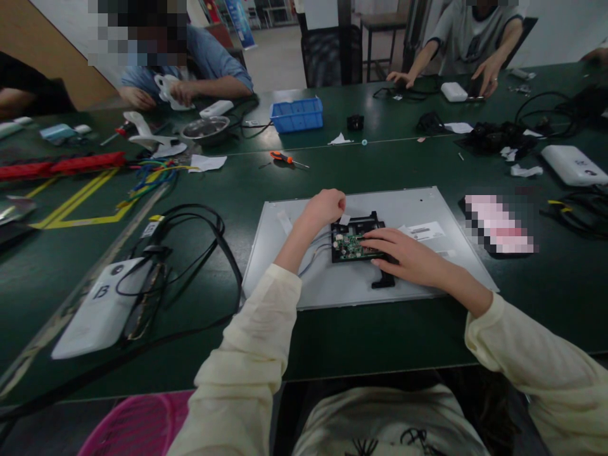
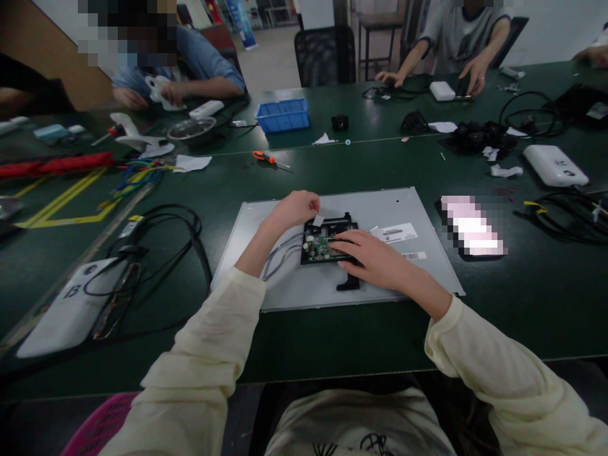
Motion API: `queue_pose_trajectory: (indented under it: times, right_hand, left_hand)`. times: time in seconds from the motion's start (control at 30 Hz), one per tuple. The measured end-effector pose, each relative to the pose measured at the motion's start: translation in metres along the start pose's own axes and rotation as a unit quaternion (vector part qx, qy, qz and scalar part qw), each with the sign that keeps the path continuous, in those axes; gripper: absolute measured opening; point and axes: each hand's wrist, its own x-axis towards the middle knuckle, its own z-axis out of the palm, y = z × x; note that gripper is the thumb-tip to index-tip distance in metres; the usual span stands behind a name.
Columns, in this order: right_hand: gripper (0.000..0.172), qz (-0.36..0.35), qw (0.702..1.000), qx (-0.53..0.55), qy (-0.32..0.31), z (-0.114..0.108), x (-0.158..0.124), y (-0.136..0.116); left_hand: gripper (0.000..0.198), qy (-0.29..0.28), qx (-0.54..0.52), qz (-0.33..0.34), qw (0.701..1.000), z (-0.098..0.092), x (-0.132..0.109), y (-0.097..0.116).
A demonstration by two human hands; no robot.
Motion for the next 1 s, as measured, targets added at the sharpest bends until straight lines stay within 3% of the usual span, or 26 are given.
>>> queue_pose_trajectory:
  times: [0.2, 0.37, 0.5, 0.8, 1.0]
  right_hand:
    - [0.042, -0.005, 1.000, 0.004, 0.003, 0.000, 0.000, 0.000]
    - [0.043, -0.010, 1.000, -0.003, 0.003, 0.000, 0.001, 0.000]
    - [0.042, -0.013, 1.000, 0.003, 0.008, -0.001, 0.001, -0.001]
    - [0.043, -0.011, 1.000, -0.005, 0.004, 0.000, 0.000, 0.001]
    - [0.043, -0.009, 1.000, -0.003, 0.000, -0.002, 0.000, -0.002]
  left_hand:
    - [0.024, 0.008, -0.012, 0.028, 0.999, -0.006, 0.000, 0.000]
    - [0.023, -0.042, -0.026, 0.086, 0.995, -0.008, 0.000, -0.006]
    - [0.017, -0.061, -0.028, 0.084, 0.994, -0.007, 0.001, -0.010]
    - [0.015, -0.009, -0.084, 0.068, 0.994, -0.005, 0.006, -0.021]
    - [0.015, -0.013, -0.060, 0.038, 0.997, -0.003, 0.007, -0.026]
